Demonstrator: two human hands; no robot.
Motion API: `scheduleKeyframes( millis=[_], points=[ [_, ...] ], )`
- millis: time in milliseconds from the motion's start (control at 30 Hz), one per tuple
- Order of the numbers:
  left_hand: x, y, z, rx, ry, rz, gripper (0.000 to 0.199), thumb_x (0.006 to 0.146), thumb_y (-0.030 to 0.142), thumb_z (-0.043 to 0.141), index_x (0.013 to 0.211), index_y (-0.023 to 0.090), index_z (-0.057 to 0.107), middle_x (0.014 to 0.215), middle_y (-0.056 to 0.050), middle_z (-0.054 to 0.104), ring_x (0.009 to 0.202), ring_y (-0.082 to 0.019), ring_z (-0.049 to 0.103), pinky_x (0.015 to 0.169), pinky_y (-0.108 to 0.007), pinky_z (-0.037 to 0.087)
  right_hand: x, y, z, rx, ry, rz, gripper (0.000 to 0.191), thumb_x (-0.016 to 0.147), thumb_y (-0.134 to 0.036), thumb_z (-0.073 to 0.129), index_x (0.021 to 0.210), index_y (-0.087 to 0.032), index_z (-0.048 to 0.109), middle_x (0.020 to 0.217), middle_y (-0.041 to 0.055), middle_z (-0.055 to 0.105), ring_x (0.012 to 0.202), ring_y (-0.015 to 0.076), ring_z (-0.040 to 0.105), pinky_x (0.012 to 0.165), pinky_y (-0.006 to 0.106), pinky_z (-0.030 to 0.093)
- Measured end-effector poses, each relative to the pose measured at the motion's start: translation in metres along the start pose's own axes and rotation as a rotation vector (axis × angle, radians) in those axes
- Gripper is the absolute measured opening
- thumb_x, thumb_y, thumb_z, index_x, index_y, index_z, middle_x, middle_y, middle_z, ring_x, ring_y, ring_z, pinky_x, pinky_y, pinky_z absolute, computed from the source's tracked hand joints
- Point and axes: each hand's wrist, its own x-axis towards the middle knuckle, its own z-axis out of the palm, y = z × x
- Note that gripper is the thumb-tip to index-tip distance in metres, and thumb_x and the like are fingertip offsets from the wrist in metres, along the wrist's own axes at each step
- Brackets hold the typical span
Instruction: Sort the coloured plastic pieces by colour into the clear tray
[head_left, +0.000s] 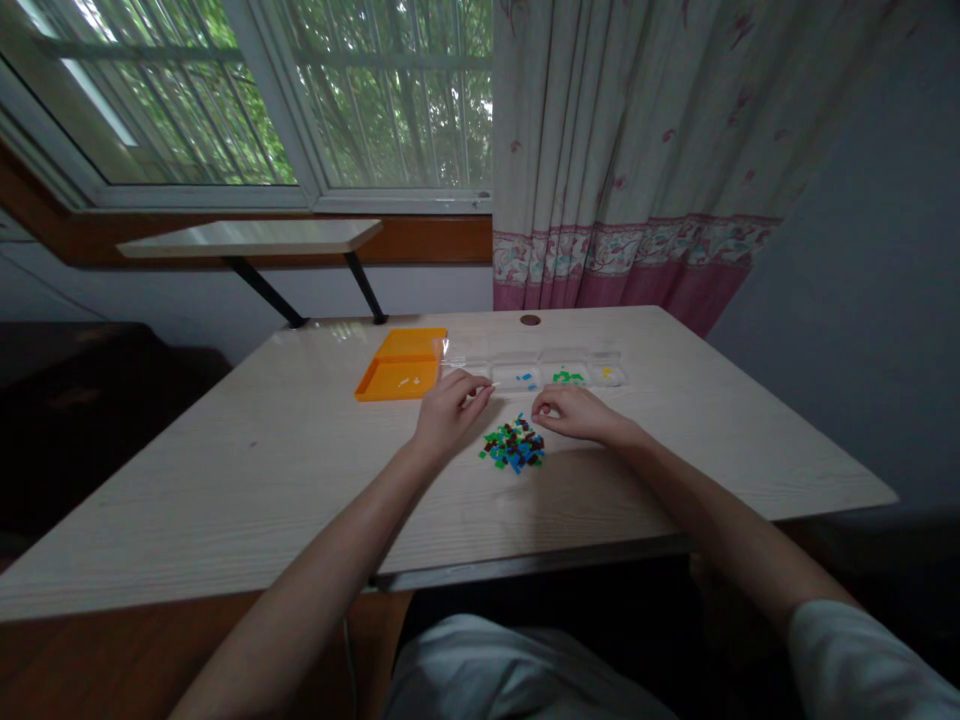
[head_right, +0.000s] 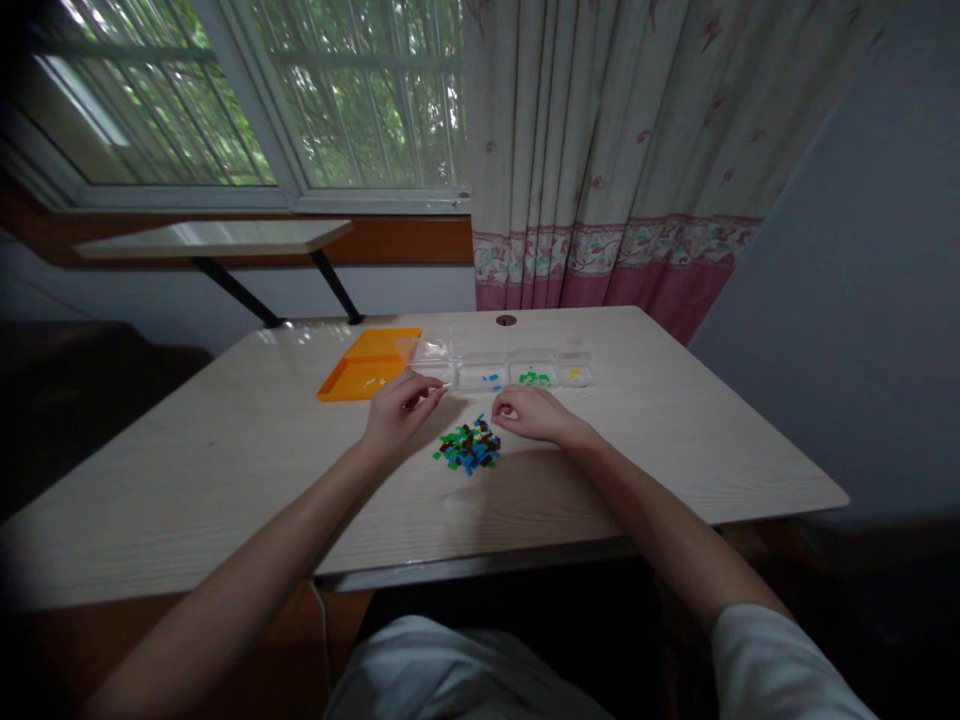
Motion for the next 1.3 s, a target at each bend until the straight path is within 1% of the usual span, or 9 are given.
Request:
scheduleKeyframes(
  millis=[100, 200, 433, 633, 767, 900, 1000, 1167, 1300],
  points=[
    [0.0, -0.005, 0.0, 0.068, -0.032, -0.033, 0.021, 0.086, 0.033, 0.047, 0.087, 0.017, 0.062, 0.081, -0.004, 0.061, 0.071, -0.013, 0.055, 0.06, -0.022, 0.041, 0.0, 0.001, 0.0, 0.01, -0.003, -0.003, 0.013, 0.079, -0.026, 0.055, 0.084, -0.018, 0.064, 0.08, 0.0039, 0.062, 0.074, 0.0148, 0.055, 0.066, 0.024, 0.037],
    [0.003, -0.011, -0.005, 0.207, -0.07, -0.103, 0.024, 0.086, 0.035, 0.045, 0.087, 0.018, 0.062, 0.084, -0.004, 0.061, 0.071, -0.013, 0.055, 0.062, -0.023, 0.04, 0.0, 0.002, 0.0, 0.017, -0.008, -0.007, 0.013, 0.079, -0.026, 0.055, 0.084, -0.018, 0.064, 0.081, 0.0038, 0.062, 0.074, 0.0144, 0.055, 0.067, 0.024, 0.038],
    [0.009, -0.031, -0.029, 0.585, -0.019, -0.453, 0.028, 0.086, 0.037, 0.04, 0.091, 0.021, 0.063, 0.09, -0.006, 0.061, 0.08, -0.021, 0.056, 0.059, -0.027, 0.037, -0.001, 0.0, -0.001, 0.025, -0.011, -0.007, 0.013, 0.079, -0.026, 0.055, 0.084, -0.017, 0.064, 0.08, 0.0036, 0.062, 0.074, 0.0146, 0.055, 0.067, 0.024, 0.038],
    [0.006, -0.056, -0.039, 0.709, -0.082, -0.703, 0.031, 0.084, 0.038, 0.041, 0.093, 0.022, 0.065, 0.097, -0.009, 0.063, 0.082, -0.024, 0.058, 0.06, -0.03, 0.04, -0.001, 0.001, -0.001, 0.023, -0.02, -0.002, 0.013, 0.08, -0.025, 0.055, 0.085, -0.017, 0.064, 0.08, 0.0035, 0.062, 0.074, 0.0144, 0.055, 0.068, 0.024, 0.038],
    [0.005, -0.064, -0.039, 0.718, -0.119, -0.78, 0.031, 0.082, 0.039, 0.043, 0.093, 0.022, 0.066, 0.097, -0.01, 0.065, 0.082, -0.024, 0.059, 0.061, -0.03, 0.042, -0.002, 0.001, 0.0, 0.013, -0.023, 0.002, 0.013, 0.081, -0.025, 0.053, 0.084, -0.017, 0.063, 0.08, 0.004, 0.062, 0.074, 0.0147, 0.054, 0.069, 0.024, 0.038],
    [0.005, -0.065, -0.039, 0.695, -0.125, -0.716, 0.029, 0.081, 0.039, 0.045, 0.091, 0.022, 0.066, 0.093, -0.009, 0.065, 0.082, -0.024, 0.059, 0.06, -0.029, 0.041, -0.001, 0.002, 0.002, 0.029, -0.001, 0.013, 0.015, 0.084, -0.024, 0.049, 0.085, -0.016, 0.061, 0.08, 0.0046, 0.061, 0.073, 0.0145, 0.054, 0.069, 0.025, 0.038],
    [0.004, -0.057, -0.033, 0.606, -0.115, -0.539, 0.028, 0.082, 0.037, 0.045, 0.091, 0.02, 0.065, 0.088, -0.007, 0.065, 0.08, -0.021, 0.058, 0.061, -0.027, 0.04, 0.0, 0.002, 0.003, 0.082, 0.065, 0.038, 0.016, 0.086, -0.026, 0.047, 0.087, -0.016, 0.059, 0.081, 0.005, 0.061, 0.073, 0.0143, 0.053, 0.068, 0.025, 0.038],
    [0.001, -0.029, -0.003, 0.173, -0.173, -0.203, 0.022, 0.082, 0.032, 0.049, 0.086, 0.017, 0.065, 0.075, -0.003, 0.061, 0.066, -0.013, 0.053, 0.06, -0.023, 0.039, 0.004, -0.006, 0.002, 0.238, 0.167, 0.073, 0.018, 0.085, -0.029, 0.048, 0.082, -0.015, 0.059, 0.076, 0.003, 0.059, 0.068, 0.0127, 0.051, 0.064, 0.023, 0.037],
    [-0.001, -0.002, 0.018, -0.071, -0.194, -0.109, 0.017, 0.08, 0.029, 0.055, 0.085, 0.017, 0.065, 0.071, -0.002, 0.059, 0.062, -0.01, 0.051, 0.059, -0.022, 0.039, 0.007, -0.015, 0.005, 0.357, 0.202, 0.085, 0.018, 0.085, -0.029, 0.048, 0.08, -0.015, 0.059, 0.07, 0.0011, 0.057, 0.063, 0.0111, 0.048, 0.058, 0.021, 0.035]
  ],
)
